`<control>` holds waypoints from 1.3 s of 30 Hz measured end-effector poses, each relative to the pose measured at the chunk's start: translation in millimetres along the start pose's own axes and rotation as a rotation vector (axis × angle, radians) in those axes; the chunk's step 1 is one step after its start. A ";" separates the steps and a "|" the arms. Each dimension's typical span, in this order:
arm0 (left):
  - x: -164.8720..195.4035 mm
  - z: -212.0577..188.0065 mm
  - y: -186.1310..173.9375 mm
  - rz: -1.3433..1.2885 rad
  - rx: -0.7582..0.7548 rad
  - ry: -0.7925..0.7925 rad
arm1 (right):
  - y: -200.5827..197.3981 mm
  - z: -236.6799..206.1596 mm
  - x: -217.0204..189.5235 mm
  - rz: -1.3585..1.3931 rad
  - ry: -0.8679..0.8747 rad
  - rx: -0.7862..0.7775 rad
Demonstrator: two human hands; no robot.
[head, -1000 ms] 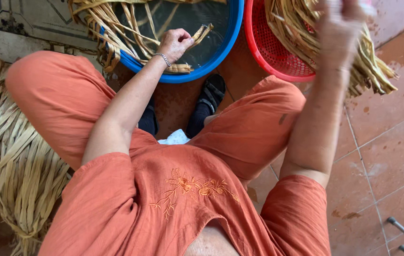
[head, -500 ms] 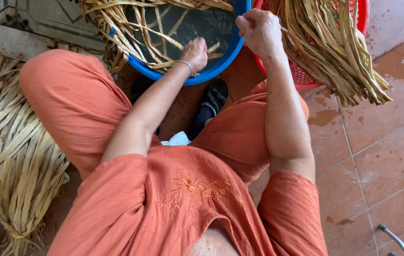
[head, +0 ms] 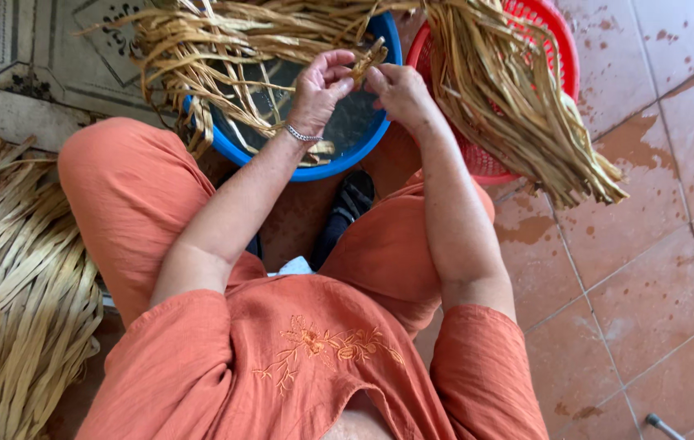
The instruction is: The person sits on the floor and prepares dried palm leaf strips. They take bundles of dry leaves, dip them into a blue basin of water, pull and run each strip between their hands to straighten and soften it, and place the worked strips into a red colander.
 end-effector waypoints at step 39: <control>43.4 69.2 62.3 1.087 -0.063 0.161 | -30.9 60.4 -35.3 1.210 -0.441 0.156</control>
Point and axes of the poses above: each hand's wrist, its own z-axis towards the middle knuckle, its own y-axis out of the palm, x = y × z, the point moved 3 cm from there along z, towards the middle knuckle, and after that the axes turned 4 degrees about -x, right-handed, at the moved point
